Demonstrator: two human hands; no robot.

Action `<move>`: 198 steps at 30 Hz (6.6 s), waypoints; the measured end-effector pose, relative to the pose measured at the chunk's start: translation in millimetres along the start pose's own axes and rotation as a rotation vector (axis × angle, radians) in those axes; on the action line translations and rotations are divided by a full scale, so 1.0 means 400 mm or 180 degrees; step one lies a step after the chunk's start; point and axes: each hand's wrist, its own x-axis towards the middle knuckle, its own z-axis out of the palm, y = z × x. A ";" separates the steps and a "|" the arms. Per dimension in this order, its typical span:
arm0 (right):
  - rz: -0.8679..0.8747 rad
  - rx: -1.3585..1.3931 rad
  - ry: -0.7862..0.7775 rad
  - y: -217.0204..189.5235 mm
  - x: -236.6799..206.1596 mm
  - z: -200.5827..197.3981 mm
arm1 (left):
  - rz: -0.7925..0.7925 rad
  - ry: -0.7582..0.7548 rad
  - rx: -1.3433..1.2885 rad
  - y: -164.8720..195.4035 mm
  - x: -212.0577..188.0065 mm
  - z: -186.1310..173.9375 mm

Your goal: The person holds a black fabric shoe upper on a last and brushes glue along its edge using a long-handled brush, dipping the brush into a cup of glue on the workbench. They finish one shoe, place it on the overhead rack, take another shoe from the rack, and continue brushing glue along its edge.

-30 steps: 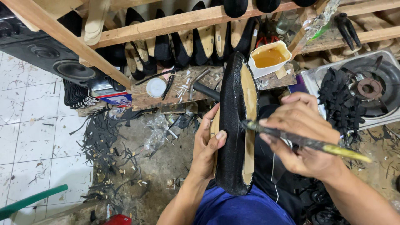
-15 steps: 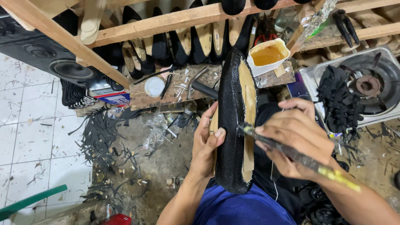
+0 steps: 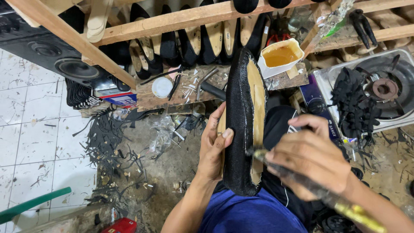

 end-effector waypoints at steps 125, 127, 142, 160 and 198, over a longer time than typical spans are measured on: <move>0.1985 0.0612 0.1687 -0.011 -0.090 0.046 | 0.3358 -0.0494 0.2718 -0.130 0.084 -0.024; 0.1692 0.0237 0.1379 -0.014 -0.081 0.031 | 0.3400 -0.0551 0.2727 -0.123 0.085 -0.020; 0.1623 0.0337 0.0623 0.007 -0.039 -0.062 | 0.3516 -0.0901 0.2870 -0.072 0.060 -0.023; 0.1175 0.0236 0.0425 0.033 -0.030 -0.060 | 0.3441 -0.0818 0.2867 -0.069 0.041 -0.030; 0.1321 0.0489 -0.0028 -0.051 -0.039 -0.079 | 0.3317 -0.0714 0.2953 -0.069 0.042 -0.036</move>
